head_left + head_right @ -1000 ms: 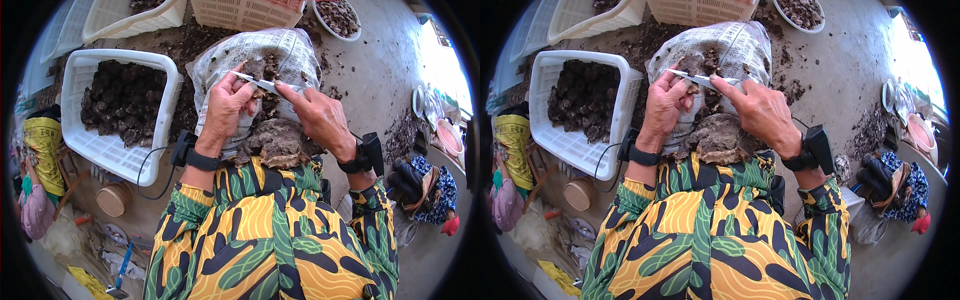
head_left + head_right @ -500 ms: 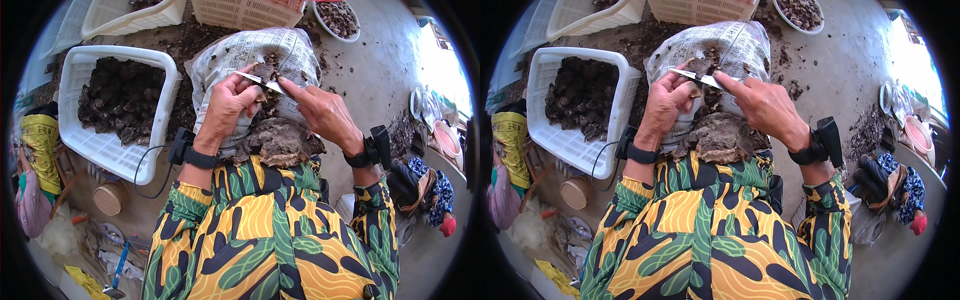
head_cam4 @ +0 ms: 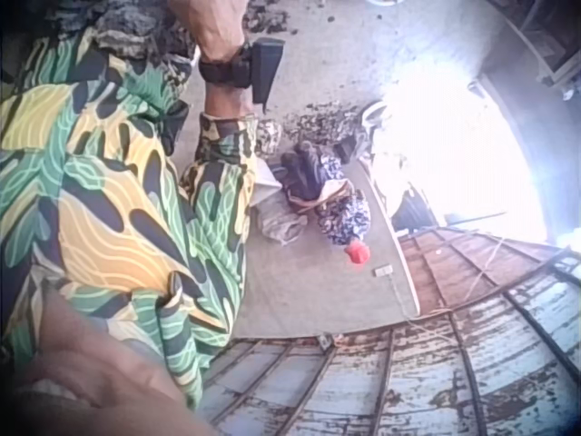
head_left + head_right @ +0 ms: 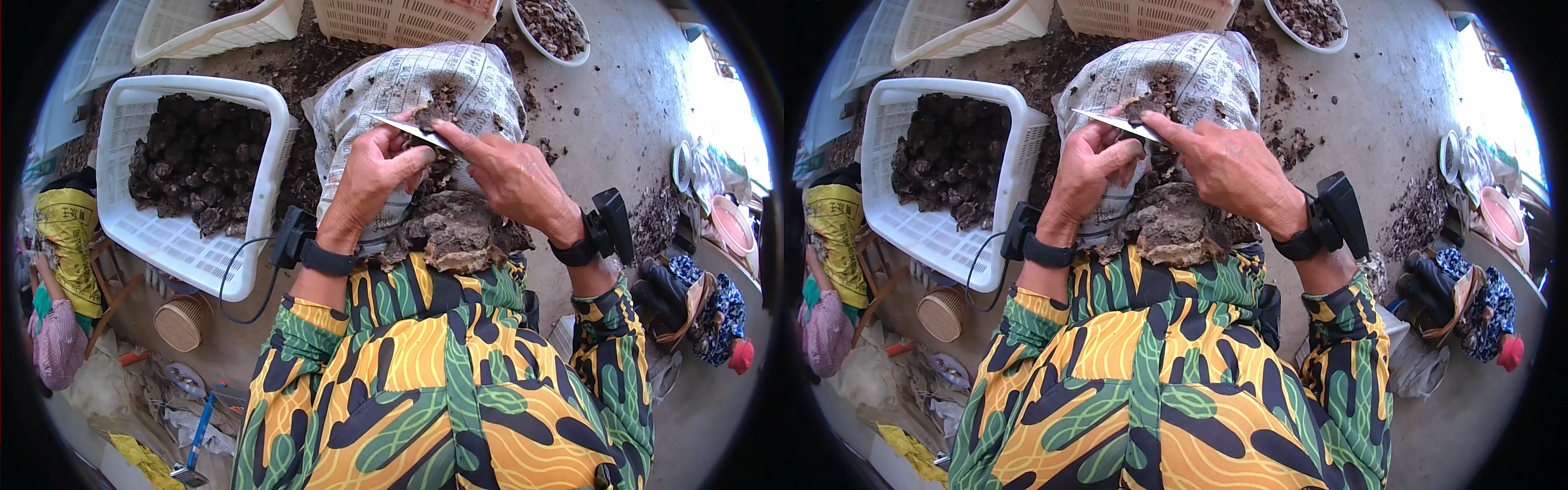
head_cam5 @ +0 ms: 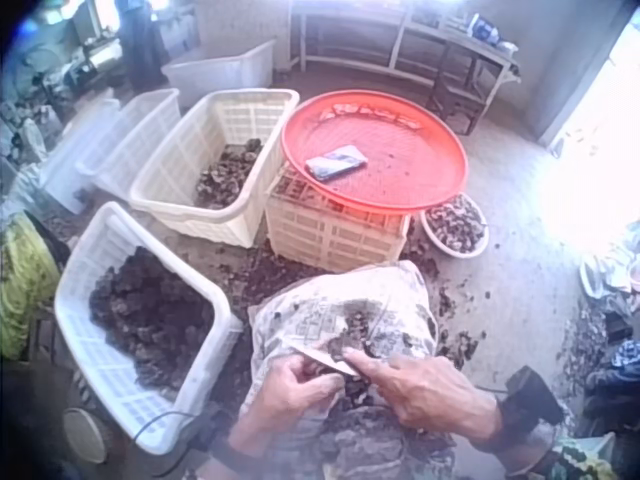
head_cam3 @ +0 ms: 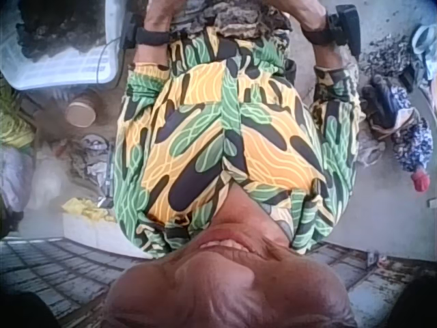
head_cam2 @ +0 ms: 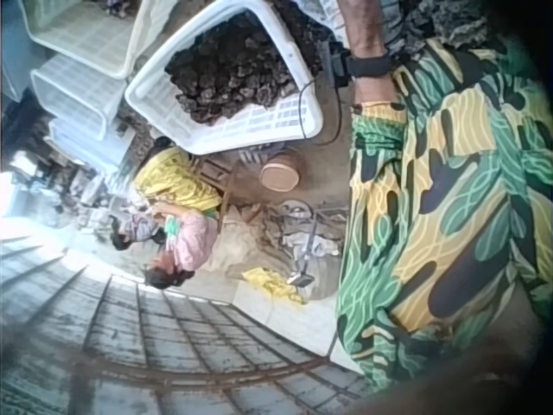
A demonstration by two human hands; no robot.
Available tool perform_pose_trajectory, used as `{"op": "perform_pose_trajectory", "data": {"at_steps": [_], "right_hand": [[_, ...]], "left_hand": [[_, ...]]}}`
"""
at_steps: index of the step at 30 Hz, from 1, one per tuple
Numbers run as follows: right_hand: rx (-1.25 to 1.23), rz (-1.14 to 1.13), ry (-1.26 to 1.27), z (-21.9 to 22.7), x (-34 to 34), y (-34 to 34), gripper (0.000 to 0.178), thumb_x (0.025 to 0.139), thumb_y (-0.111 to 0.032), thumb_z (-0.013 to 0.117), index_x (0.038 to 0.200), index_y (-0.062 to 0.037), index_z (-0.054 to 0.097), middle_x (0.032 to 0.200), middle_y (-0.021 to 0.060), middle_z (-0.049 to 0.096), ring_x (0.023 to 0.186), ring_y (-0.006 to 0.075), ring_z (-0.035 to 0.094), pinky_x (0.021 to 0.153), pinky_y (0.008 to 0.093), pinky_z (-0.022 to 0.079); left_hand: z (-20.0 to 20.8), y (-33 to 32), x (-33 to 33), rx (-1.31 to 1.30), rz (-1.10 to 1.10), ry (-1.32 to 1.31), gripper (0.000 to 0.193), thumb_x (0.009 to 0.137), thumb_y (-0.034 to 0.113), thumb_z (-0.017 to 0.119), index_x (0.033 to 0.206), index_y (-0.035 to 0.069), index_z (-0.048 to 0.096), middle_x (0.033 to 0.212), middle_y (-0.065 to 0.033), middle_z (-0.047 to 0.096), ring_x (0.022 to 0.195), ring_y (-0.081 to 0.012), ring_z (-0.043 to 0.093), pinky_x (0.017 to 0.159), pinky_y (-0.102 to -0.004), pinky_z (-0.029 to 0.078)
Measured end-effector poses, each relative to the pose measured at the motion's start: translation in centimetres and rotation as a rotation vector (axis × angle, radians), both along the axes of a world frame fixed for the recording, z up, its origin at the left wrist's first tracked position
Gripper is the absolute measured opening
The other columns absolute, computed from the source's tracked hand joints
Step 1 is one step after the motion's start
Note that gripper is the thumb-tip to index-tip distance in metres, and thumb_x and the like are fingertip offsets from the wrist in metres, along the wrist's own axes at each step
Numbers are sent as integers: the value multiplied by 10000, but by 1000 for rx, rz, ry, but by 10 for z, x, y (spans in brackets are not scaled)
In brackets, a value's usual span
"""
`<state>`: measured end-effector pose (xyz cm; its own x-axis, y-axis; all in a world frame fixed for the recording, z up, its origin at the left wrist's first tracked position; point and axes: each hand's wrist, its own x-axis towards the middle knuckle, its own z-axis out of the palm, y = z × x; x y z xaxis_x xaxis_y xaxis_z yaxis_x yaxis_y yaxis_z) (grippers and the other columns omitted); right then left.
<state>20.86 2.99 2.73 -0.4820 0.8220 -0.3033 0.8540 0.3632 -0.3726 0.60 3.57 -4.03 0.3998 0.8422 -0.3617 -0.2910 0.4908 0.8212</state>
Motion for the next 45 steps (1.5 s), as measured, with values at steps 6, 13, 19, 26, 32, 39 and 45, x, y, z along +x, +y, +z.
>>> {"op": "perform_pose_trajectory", "data": {"at_steps": [6, 13, 19, 26, 32, 39, 45], "right_hand": [[-307, -270, 365, 5, -4, -2, 584, 851, -32, 538, 1414, -135, 423, 1012, 152, 666, 793, 238, 639, 744, 360, 511], [-501, -512, 545, 13, -4, 4, 577, 856, -15, 503, 1423, -69, 410, 1247, 107, 603, 1015, 88, 551, 879, 272, 470], [-296, -578, 569, 5, 23, 15, 608, 875, -29, 517, 1456, -106, 357, 1431, 131, 451, 1217, 182, 518, 987, 289, 448], [-37, -29, 277, 0, 29, -8, 662, 851, -34, 572, 1444, -256, 378, 870, 147, 614, 725, 303, 611, 666, 405, 501], [-27, -11, 193, 4, 31, -13, 627, 850, -61, 581, 1425, -232, 396, 752, 119, 570, 696, 311, 596, 613, 413, 480], [40, -17, 44, 9, 20, -13, 633, 849, -79, 591, 1431, -210, 380, 758, 124, 583, 657, 311, 606, 564, 410, 474], [44, -20, -56, 9, 0, -6, 667, 835, -40, 594, 1447, -168, 360, 771, 120, 561, 666, 313, 577, 584, 412, 455]], "left_hand": [[-1, -1, 2, 19, 2, -30, 460, 813, 88, 667, 1228, -60, 533, 735, 16, 583, 565, -44, 503, 488, -192, 399], [-5, 0, 1, -20, -10, -75, 476, 788, 67, 648, 1235, -53, 541, 748, 2, 586, 523, -39, 450, 454, -189, 349], [-5, 0, -2, -71, -30, -97, 464, 803, 71, 628, 1245, -43, 546, 718, -12, 601, 495, -25, 428, 441, -176, 331], [-11, 0, -4, -125, 10, -191, 362, 894, 170, 646, 1192, -20, 573, 707, -22, 606, 475, -15, 429, 413, -167, 307], [-11, 0, -4, -175, 60, -285, 359, 893, 145, 647, 1192, -29, 550, 746, -46, 612, 507, -37, 470, 407, -176, 316], [-13, 1, -6, -179, 35, -247, 349, 884, 143, 654, 1172, -32, 565, 740, -53, 614, 484, -39, 452, 405, -175, 308], [-10, 2, -5, -150, -38, -140, 283, 886, 168, 655, 1098, -15, 616, 692, -40, 611, 468, -31, 436, 404, -170, 299]]}}
